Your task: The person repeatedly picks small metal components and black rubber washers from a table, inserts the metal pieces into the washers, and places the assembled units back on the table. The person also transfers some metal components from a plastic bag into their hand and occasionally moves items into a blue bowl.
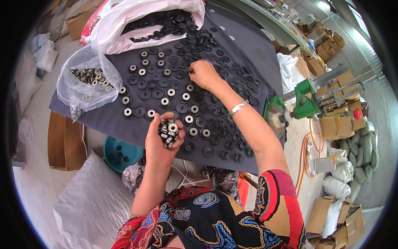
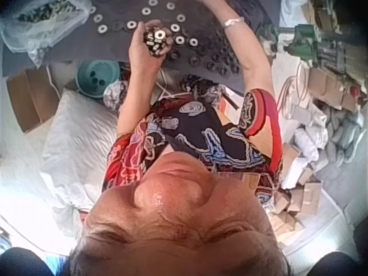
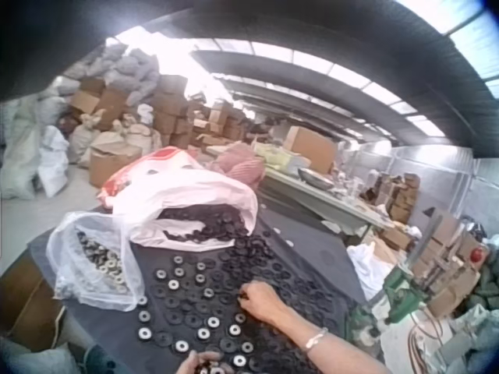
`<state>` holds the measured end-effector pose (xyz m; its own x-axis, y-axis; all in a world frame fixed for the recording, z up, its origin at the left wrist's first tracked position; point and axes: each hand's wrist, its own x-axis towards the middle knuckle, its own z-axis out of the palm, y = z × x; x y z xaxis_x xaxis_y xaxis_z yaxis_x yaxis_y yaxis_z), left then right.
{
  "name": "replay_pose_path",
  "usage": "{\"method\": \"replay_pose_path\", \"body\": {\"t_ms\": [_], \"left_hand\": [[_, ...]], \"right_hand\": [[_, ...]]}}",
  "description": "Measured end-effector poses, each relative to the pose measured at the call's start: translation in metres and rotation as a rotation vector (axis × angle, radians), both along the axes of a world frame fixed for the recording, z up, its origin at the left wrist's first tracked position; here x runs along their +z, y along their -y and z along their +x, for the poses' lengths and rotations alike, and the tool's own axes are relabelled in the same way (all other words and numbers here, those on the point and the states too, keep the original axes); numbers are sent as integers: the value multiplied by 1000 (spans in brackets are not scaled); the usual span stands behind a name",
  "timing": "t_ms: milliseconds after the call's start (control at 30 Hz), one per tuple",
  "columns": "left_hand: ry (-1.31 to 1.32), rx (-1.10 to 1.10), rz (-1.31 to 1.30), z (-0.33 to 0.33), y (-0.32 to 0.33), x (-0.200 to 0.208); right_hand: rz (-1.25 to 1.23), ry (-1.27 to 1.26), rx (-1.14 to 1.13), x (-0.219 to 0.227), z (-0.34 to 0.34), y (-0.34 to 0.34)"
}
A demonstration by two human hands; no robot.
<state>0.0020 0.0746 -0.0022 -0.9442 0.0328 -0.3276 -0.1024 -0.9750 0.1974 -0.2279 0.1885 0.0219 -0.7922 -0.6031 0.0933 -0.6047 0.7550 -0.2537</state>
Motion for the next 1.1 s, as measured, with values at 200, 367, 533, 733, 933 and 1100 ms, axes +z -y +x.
{"method": "replay_pose_path", "body": {"t_ms": [200, 367, 533, 733, 933, 1100], "left_hand": [[-9, 29, -2, -4, 1, 6], [5, 14, -55, -2, 1, 4], [-24, 8, -130, -2, 1, 3], [-36, -16, -138, -3, -2, 7], [-46, -63, -181, 0, 1, 9], [-60, -4, -197, -1, -1, 0]], "right_hand": [[57, -8, 66, 5, -4, 1], [16, -171, 126, 20, 30, 6], [-165, 200, 539, 54, 112, 18], [-324, 560, 369, 48, 134, 14], [-459, 617, 221, 47, 141, 7], [-288, 5, 453, 38, 144, 10]]}}
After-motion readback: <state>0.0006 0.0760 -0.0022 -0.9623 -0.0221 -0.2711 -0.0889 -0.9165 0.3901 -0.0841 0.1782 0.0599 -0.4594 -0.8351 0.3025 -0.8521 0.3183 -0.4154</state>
